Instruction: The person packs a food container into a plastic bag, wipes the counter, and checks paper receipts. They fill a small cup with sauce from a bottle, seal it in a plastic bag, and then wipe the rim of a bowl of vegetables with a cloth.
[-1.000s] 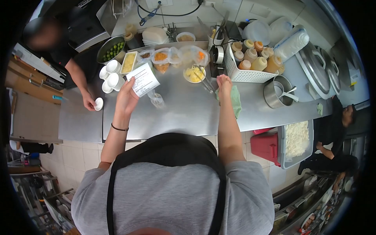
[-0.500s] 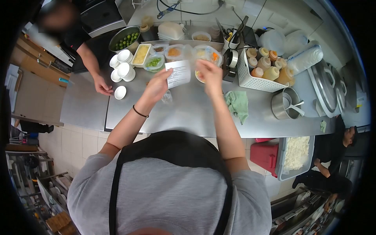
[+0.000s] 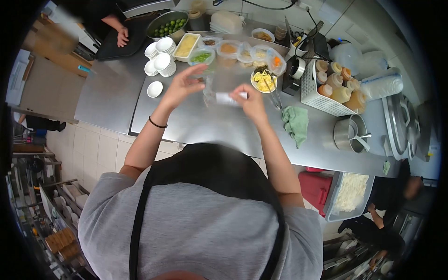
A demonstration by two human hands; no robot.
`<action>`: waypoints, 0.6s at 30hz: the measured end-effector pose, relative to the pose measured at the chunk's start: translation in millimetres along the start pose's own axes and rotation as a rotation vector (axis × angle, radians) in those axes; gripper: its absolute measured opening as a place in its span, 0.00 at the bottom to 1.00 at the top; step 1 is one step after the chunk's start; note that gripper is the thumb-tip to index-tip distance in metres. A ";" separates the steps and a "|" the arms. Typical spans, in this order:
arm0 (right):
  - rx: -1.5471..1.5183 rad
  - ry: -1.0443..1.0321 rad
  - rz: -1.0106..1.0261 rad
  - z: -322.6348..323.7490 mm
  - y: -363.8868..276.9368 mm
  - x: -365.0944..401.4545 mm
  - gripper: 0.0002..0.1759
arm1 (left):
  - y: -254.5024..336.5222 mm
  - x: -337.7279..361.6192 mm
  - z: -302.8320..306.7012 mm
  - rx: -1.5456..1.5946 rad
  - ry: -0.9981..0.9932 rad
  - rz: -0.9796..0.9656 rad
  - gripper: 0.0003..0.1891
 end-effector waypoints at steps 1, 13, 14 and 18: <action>-0.024 -0.129 -0.064 -8.8 16.4 10.4 0.05 | -6.9 6.5 3.6 -0.034 0.027 0.044 0.33; -0.331 0.006 -0.003 -75.4 42.3 -41.3 0.05 | -78.1 -24.5 -12.8 0.430 0.138 0.244 0.24; -0.393 0.026 -0.098 -76.3 40.8 -42.4 0.06 | -78.9 -24.7 -10.4 0.429 0.140 0.243 0.24; -0.445 0.156 -0.067 -83.5 53.5 -49.1 0.08 | -80.3 -23.7 -6.2 0.463 0.135 0.296 0.22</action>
Point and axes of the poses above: each hand's wrist, its own x-axis away from the middle knuckle, its own z-axis out of the back of the hand, y = z × x, the point moved 2 cm from there along -x, towards the middle knuckle, and after that the axes turned 3 degrees about x, right-handed, at the moved point
